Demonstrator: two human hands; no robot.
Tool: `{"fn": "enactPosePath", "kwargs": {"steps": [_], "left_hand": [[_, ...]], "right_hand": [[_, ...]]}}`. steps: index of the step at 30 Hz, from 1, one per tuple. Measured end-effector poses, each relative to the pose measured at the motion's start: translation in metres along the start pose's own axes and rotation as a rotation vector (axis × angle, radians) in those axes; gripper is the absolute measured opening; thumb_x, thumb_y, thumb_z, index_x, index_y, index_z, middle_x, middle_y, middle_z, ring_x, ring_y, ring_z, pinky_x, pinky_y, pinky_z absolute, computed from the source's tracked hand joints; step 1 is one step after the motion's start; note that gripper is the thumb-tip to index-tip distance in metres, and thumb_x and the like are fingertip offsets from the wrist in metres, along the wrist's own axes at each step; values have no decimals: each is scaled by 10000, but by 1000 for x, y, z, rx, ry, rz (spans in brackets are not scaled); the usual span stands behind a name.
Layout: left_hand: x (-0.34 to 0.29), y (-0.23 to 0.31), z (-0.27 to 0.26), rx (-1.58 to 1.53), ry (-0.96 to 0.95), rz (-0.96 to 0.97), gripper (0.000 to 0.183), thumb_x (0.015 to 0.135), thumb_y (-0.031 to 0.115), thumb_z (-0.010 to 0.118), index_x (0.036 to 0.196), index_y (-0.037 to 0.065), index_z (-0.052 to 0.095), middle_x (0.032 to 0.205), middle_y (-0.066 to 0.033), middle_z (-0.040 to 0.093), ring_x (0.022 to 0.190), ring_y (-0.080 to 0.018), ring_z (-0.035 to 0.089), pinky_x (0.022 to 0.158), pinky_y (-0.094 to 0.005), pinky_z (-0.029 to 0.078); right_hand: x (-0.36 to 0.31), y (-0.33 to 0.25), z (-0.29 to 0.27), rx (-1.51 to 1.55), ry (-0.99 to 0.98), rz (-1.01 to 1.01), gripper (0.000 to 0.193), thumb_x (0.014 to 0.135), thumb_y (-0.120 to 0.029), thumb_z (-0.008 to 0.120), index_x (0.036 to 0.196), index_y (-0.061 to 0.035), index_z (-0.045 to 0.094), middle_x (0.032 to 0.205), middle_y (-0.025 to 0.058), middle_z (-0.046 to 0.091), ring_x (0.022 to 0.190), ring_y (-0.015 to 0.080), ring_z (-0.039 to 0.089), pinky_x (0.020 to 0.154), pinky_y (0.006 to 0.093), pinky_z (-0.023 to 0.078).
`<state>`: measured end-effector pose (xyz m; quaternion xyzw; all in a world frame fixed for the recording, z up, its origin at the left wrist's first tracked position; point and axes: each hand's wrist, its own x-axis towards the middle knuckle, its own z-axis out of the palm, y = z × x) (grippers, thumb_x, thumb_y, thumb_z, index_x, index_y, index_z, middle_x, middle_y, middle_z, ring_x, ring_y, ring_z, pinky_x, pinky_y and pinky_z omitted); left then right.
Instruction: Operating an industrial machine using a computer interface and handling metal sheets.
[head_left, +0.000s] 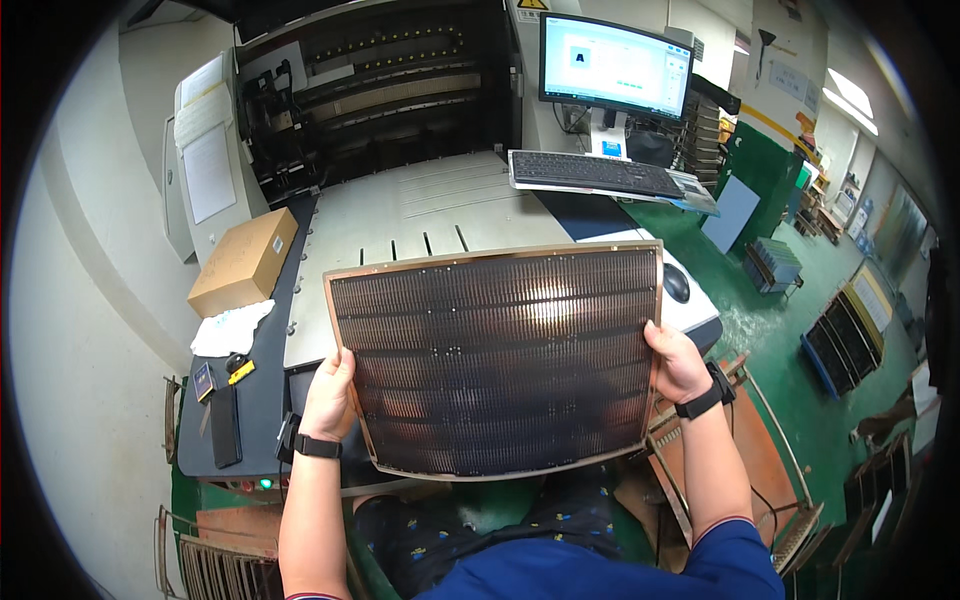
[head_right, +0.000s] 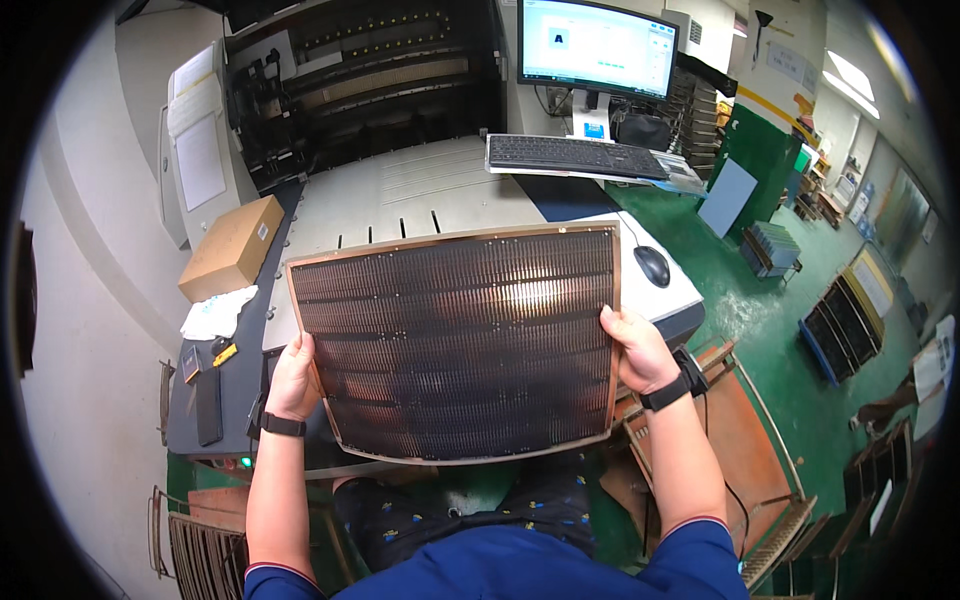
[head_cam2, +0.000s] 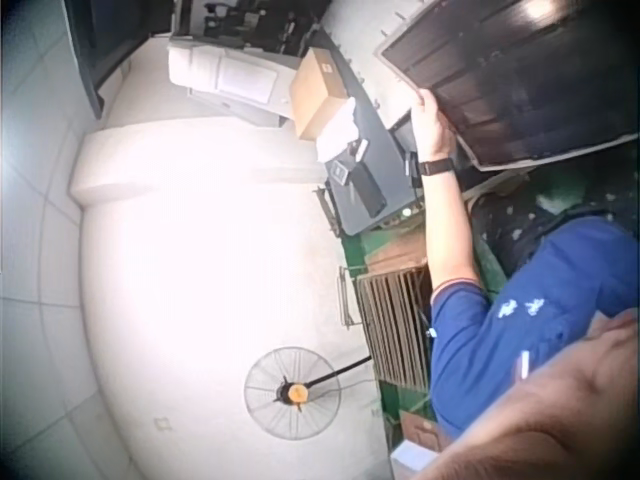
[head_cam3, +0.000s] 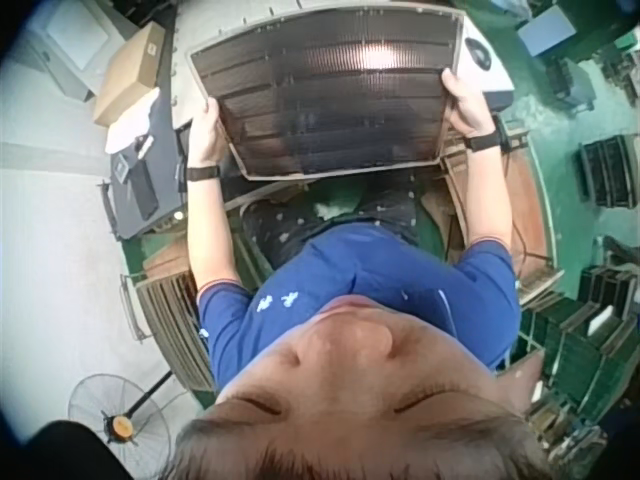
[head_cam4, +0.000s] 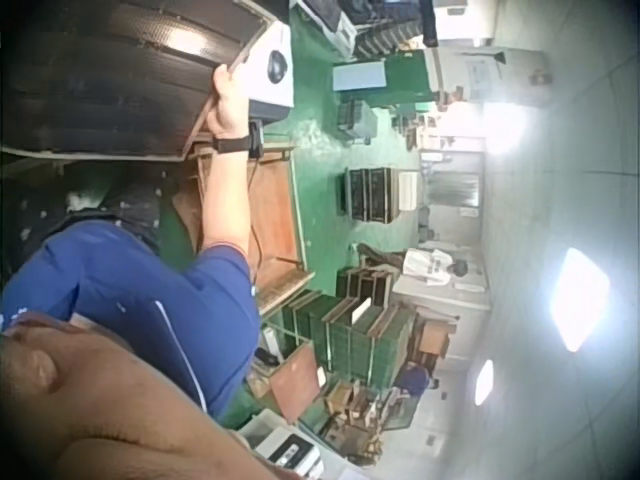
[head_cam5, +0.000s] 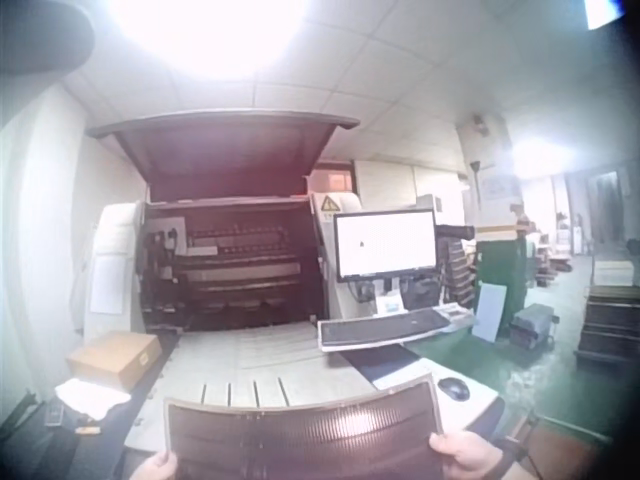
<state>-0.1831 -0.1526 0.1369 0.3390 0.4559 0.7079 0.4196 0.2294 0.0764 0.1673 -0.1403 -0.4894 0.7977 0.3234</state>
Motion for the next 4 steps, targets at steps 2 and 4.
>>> {"fn": "enactPosePath", "kwargs": {"steps": [2, 4], "left_hand": [[4, -1, 5, -70, -64, -20, 412, 1020, 272, 489, 1351, 29, 465, 1304, -81, 563, 1175, -189, 539, 1023, -357, 414], [14, -5, 15, -178, -144, 9, 478, 999, 301, 533, 1386, 37, 436, 1346, -99, 543, 1232, -204, 513, 1074, -368, 377]], "right_hand": [[-4, -4, 6, -52, 73, -80, 452, 1013, -274, 494, 1354, 18, 449, 1296, 124, 574, 1156, 230, 573, 1006, 372, 460], [5, 0, 8, 131, -8, -121, 470, 1017, -283, 483, 1392, -8, 412, 1320, 132, 555, 1171, 233, 565, 1033, 389, 439]]}}
